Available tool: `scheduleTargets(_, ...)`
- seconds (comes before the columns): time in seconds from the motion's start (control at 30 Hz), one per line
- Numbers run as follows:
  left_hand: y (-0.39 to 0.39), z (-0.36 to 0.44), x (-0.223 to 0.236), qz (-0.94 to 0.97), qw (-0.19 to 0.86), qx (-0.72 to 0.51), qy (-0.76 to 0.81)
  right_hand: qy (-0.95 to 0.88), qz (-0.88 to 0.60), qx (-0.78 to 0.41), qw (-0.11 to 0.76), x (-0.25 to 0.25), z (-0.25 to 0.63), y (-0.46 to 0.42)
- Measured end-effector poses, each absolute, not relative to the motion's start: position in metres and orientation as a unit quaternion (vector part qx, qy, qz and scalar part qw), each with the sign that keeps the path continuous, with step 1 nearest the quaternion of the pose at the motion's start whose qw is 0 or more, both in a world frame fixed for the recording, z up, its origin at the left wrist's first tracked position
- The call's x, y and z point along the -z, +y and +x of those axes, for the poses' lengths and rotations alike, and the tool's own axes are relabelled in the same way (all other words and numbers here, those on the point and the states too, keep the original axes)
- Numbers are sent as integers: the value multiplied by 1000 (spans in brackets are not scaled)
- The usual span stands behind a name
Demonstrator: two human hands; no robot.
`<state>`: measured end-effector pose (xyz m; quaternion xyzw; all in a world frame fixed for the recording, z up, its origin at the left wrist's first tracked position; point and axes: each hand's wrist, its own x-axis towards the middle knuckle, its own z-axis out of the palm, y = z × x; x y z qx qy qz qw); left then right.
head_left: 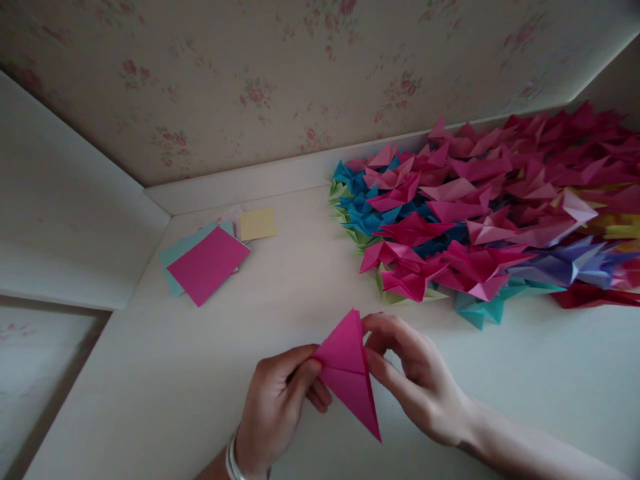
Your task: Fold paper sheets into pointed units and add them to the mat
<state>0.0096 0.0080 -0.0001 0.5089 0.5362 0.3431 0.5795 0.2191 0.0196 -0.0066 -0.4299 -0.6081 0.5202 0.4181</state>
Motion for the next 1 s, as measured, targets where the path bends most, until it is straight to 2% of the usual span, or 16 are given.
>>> scheduleTargets(0.13,7,9,2,505,550,-363,557,-639,-422,-478,430,8,215,19)
scheduleTargets(0.33,10,10,1,436,624,-343,551,-650,-418,-477,419,13,211,21)
scheduleTargets(0.53,12,17,-5,406,727,-311,458,-690,-439,-390,423,16,207,19)
scheduleTargets(0.7,10,16,-2,390,725,-317,470,-739,-425,-310,421,12,206,18)
scheduleTargets(0.77,11,15,0,382,718,-324,483,-737,-423,-329,412,12,206,18)
scheduleTargets(0.87,13,10,2,366,691,-344,520,-704,-411,-418,400,11,209,19)
scheduleTargets(1.0,14,4,4,442,582,-353,585,-588,-472,-537,378,7,213,23)
